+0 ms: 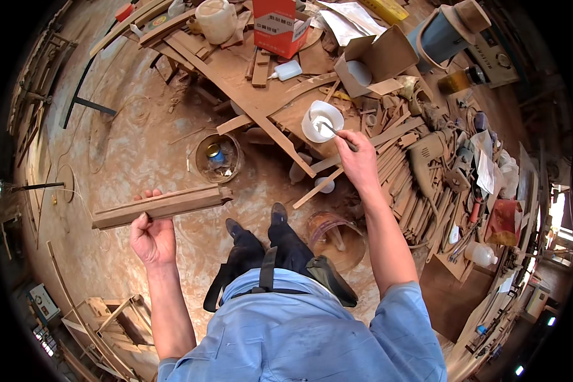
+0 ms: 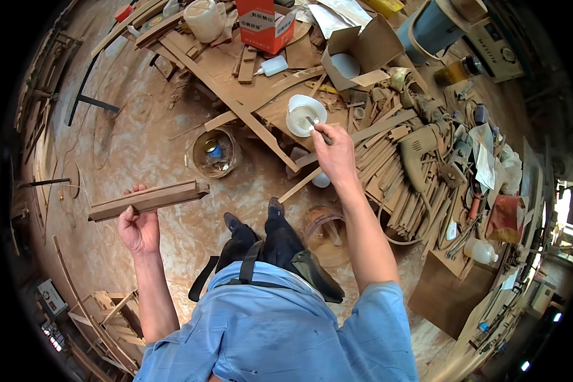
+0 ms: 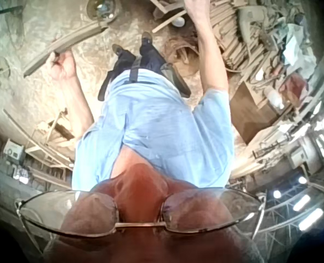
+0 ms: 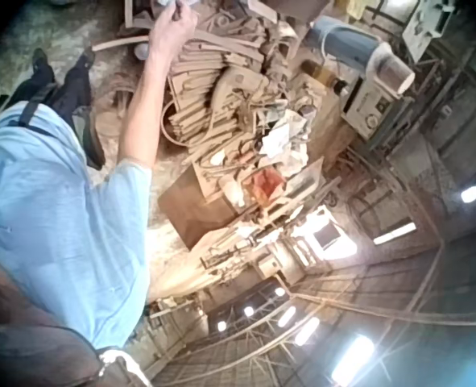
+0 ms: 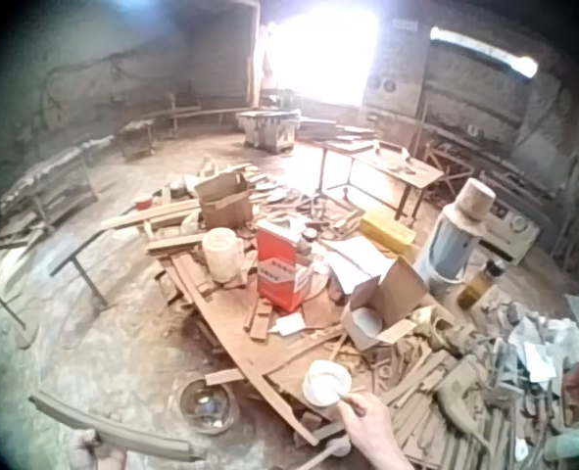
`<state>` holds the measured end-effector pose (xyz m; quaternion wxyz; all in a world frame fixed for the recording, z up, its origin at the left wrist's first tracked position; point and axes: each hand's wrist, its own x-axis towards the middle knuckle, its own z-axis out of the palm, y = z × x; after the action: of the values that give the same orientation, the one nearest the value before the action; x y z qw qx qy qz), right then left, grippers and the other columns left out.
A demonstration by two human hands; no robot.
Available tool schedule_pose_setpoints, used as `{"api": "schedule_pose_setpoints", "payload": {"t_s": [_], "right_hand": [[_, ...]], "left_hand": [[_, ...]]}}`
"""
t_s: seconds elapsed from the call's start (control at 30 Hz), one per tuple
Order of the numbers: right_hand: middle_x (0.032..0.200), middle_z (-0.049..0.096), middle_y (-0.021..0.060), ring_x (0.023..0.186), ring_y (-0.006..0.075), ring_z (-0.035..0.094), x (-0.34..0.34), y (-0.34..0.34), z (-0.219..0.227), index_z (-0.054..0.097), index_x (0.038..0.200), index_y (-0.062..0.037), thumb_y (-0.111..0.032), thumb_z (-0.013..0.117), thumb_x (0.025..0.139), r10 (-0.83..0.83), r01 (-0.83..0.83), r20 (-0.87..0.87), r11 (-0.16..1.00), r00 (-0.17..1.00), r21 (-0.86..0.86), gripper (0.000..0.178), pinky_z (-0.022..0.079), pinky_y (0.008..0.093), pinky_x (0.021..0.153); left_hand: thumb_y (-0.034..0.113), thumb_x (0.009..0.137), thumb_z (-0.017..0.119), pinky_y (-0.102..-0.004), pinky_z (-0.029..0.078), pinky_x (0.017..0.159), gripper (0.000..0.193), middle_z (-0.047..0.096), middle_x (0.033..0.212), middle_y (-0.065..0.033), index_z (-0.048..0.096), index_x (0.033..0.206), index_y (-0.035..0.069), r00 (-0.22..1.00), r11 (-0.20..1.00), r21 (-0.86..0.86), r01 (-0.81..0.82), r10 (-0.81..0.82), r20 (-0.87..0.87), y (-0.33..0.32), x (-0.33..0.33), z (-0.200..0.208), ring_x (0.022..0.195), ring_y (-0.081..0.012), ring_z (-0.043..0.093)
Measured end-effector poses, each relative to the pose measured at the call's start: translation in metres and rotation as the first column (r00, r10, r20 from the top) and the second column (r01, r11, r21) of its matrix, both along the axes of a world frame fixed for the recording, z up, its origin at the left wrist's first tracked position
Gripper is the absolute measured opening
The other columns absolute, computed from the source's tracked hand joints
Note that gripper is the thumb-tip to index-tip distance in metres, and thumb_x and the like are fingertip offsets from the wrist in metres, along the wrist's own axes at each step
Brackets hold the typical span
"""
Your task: The person uses a hammer to break apart a wooden frame and then applies glue to small wooden pieces. They walk around the workshop to retrieve materials and tools, eventually placing the glued pieces onto a larger wooden structure.
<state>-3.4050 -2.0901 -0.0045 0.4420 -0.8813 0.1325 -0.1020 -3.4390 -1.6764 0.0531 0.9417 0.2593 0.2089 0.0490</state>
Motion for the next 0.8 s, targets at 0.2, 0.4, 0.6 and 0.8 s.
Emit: {"api": "schedule_pose_setpoints", "payload": {"t_s": [0.2,0.4,0.6,0.8], "right_hand": [[0.087,0.062,0.0025,0.066,0.0076,0.055,0.008,-0.025,-0.041,0.066,0.105,-0.0027,-0.019,0.063,0.089,-0.057,0.052,0.076,0.997,0.995,0.062,0.023,0.045,0.0217,0.057],[0.074,0.062,0.0058,0.055,0.0109,0.056,0.005,-0.032,-0.005,0.059,0.101,-0.0011,-0.026,0.055,0.095,-0.192,0.307,-0.239,0.595,0.952,0.743,0.026,0.045,0.022,0.044],[0.069,0.056,0.005,0.054,0.0143,0.051,-0.009,-0.027,0.046,0.053,0.096,-0.0066,-0.026,0.049,0.098,-0.297,0.206,-0.108,0.32,0.949,0.925,0.02,0.041,0.0253,0.043],[0.065,0.058,0.0076,0.049,0.0168,0.055,-0.046,0.049,0.088,0.054,0.094,-0.0043,-0.021,0.05,0.097,0.063,0.055,-0.075,0.264,0.995,0.963,0.017,0.044,0.0272,0.041]], "left_hand": [[0.005,0.083,0.058,-0.0491,0.039,0.102,0.023,0.061,0.098,-0.0124,0.057,0.106,0.002,1.0,0.999,-0.044,-0.029,0.029,0.001,0.0,0.012,0.002,0.097,-0.0286,0.057],[0.005,0.084,0.058,-0.0461,0.047,0.09,0.017,0.061,0.091,-0.0098,0.057,0.101,0.006,0.986,0.99,-0.012,-0.137,0.135,-0.1,-0.001,0.024,0.004,0.09,-0.0257,0.06],[0.002,0.081,0.056,-0.0451,0.047,0.09,0.02,0.061,0.09,-0.0089,0.056,0.101,0.006,0.99,0.992,-0.038,-0.122,0.119,-0.078,-0.008,0.028,0.01,0.09,-0.0252,0.06],[0.002,0.079,0.056,-0.0451,0.047,0.09,0.022,0.061,0.09,-0.0086,0.056,0.1,0.007,0.995,0.994,-0.065,-0.089,0.085,-0.058,-0.012,0.033,0.006,0.089,-0.0251,0.06]]}}
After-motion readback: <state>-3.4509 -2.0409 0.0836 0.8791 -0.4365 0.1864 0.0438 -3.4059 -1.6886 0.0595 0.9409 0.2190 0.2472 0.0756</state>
